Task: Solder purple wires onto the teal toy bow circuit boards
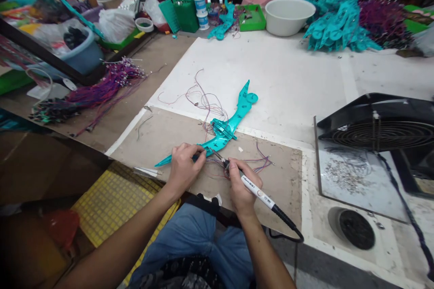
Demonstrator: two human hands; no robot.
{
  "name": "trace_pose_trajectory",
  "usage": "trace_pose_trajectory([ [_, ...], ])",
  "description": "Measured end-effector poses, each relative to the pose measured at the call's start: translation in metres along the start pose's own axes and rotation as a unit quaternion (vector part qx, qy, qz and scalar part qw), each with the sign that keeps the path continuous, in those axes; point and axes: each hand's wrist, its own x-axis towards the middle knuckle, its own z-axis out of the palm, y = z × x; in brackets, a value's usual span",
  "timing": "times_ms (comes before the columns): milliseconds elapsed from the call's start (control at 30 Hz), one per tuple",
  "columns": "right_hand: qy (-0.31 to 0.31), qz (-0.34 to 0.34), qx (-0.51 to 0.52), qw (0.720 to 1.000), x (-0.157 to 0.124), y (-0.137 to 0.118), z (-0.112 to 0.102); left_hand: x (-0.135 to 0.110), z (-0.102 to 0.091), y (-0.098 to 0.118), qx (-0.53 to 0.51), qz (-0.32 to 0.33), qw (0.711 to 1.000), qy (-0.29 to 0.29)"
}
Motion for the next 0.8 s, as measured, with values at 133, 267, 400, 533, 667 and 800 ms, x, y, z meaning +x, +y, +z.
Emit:
trace_pose_trajectory([
  [133, -0.006, 0.01, -0.003, 1.0, -0.0001, 0.003, 0.0001, -0.0005, 0.0002, -0.0009, -0.004, 0.0, 1.0, -0.001],
  [267, 0.021, 0.018, 0.002, 1.0, -0.0004, 0.0069, 0.0009, 0.0002, 0.0, -0.0012, -0.005, 0.003, 1.0, -0.001],
  [400, 0.005, 0.02, 0.004, 1.0, 0.0003, 0.0048, 0.0017, 0.0005, -0.0002, -0.0013, -0.006, 0.004, 1.0, 0.001],
  [533, 0.004, 0.017, 0.007, 1.0, 0.001, 0.0027, 0.0013, 0.0003, -0.0001, -0.0012, -0.007, 0.005, 1.0, -0.002],
  [667, 0.013, 0.016, 0.018, 1.0, 0.0013, 0.0019, 0.0006, 0.0006, -0.0001, -0.0012, -0.01, 0.0, 1.0, -0.004],
  [800, -0.003, 0.008, 0.003, 1.0, 0.0013, 0.0009, 0.0009, 0.0007, -0.0005, -0.0009, -0.008, 0.001, 1.0, -0.008],
])
